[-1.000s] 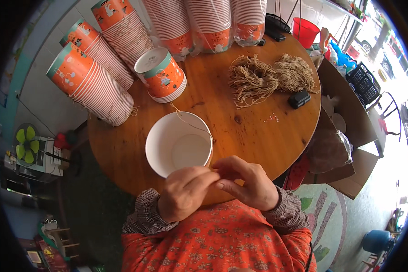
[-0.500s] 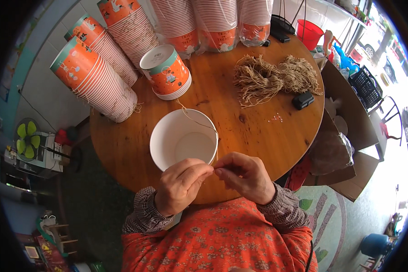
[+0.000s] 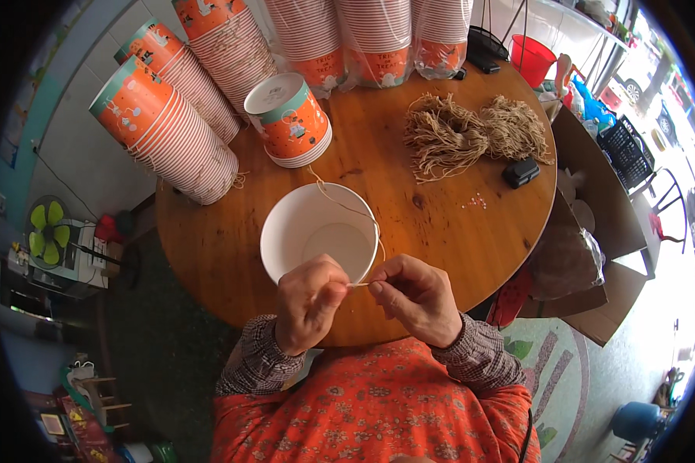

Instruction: Threading and tying thin strings through holes in paper buckets to create handles.

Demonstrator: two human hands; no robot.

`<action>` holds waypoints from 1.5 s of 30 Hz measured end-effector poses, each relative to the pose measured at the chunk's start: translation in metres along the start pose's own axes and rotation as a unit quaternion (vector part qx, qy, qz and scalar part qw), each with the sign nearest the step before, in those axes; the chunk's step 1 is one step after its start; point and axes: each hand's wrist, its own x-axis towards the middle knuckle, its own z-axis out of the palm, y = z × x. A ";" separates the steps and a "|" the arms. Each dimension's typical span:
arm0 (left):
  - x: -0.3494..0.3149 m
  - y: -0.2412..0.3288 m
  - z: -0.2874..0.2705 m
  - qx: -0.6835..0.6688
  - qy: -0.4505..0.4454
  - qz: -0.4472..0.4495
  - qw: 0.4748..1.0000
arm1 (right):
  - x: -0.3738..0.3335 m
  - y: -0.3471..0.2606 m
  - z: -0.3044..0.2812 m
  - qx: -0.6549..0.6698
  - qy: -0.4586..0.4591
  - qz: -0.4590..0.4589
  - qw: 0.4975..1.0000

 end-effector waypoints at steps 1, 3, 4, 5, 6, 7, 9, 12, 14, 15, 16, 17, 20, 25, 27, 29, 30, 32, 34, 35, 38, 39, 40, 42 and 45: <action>0.000 0.001 0.002 0.044 0.004 0.005 0.999 | 0.000 0.001 0.000 0.000 0.000 0.000 1.000; 0.001 0.001 0.005 0.088 0.007 0.010 0.996 | -0.001 0.002 0.000 0.005 -0.004 0.019 1.000; 0.001 0.001 0.006 0.099 0.013 0.024 0.995 | -0.001 0.002 0.000 0.004 -0.003 0.019 1.000; 0.001 0.001 0.007 0.111 0.018 0.037 0.993 | 0.000 0.001 0.000 -0.022 0.001 0.006 1.000; 0.000 0.001 0.007 0.111 0.018 0.036 0.993 | 0.000 0.000 0.000 -0.048 0.005 -0.006 0.999; 0.000 0.003 0.007 0.132 0.022 0.050 0.990 | 0.001 0.001 0.000 -0.047 0.005 -0.006 0.999; -0.001 0.004 0.007 0.154 0.025 0.064 0.986 | 0.002 0.002 0.000 -0.055 -0.001 0.003 0.998; -0.005 0.002 0.000 0.159 0.006 0.064 0.985 | 0.004 0.006 0.000 -0.063 -0.015 -0.025 0.998; -0.004 0.003 -0.011 0.194 -0.017 0.083 0.977 | 0.005 0.006 -0.002 -0.049 -0.001 -0.022 0.999; 0.002 0.006 -0.032 0.267 -0.099 0.095 0.954 | 0.004 0.007 -0.007 -0.039 0.019 -0.018 0.999; 0.008 0.006 -0.051 0.277 -0.155 0.071 0.946 | 0.002 0.007 -0.014 -0.019 0.060 -0.007 0.998; 0.010 0.006 -0.070 0.290 -0.207 0.045 0.933 | 0.000 0.006 -0.022 0.002 0.097 0.003 0.995; -0.015 -0.011 -0.102 0.403 -0.246 -0.064 0.879 | 0.003 0.006 -0.044 0.023 0.181 -0.014 0.983; -0.019 -0.045 -0.068 0.349 -0.031 0.084 0.933 | 0.010 0.014 -0.046 0.045 0.228 -0.043 0.972; -0.012 -0.045 -0.052 0.288 0.023 0.108 0.951 | 0.011 0.014 -0.035 0.030 0.218 -0.083 0.972; -0.003 -0.027 -0.032 0.230 0.049 0.026 0.972 | 0.014 0.024 -0.027 -0.081 0.202 -0.149 0.965; 0.001 -0.021 -0.025 0.171 0.075 -0.056 0.981 | 0.015 0.025 -0.020 -0.111 0.195 -0.170 0.960; 0.005 -0.024 -0.017 0.177 0.074 -0.020 0.981 | 0.019 0.020 -0.007 -0.127 0.177 -0.186 0.958; 0.008 -0.022 -0.011 0.183 0.073 -0.002 0.980 | 0.020 0.022 -0.002 -0.145 0.167 -0.185 0.957; 0.010 -0.021 -0.010 0.182 0.071 -0.002 0.981 | 0.021 0.022 -0.001 -0.145 0.170 -0.184 0.957; 0.012 -0.019 -0.007 0.190 0.053 0.000 0.980 | 0.022 0.022 -0.003 -0.122 0.180 -0.170 0.961; 0.012 -0.019 -0.007 0.192 0.051 0.013 0.980 | 0.024 0.022 -0.005 -0.147 0.191 -0.183 0.953; 0.011 -0.019 -0.008 0.194 0.049 0.025 0.980 | 0.025 0.022 -0.007 -0.172 0.201 -0.196 0.944; 0.011 -0.021 -0.010 0.203 0.040 0.031 0.978 | 0.026 0.022 -0.011 -0.171 0.212 -0.189 0.943; 0.010 -0.022 -0.012 0.212 0.032 0.036 0.976 | 0.027 0.024 -0.013 -0.157 0.217 -0.172 0.948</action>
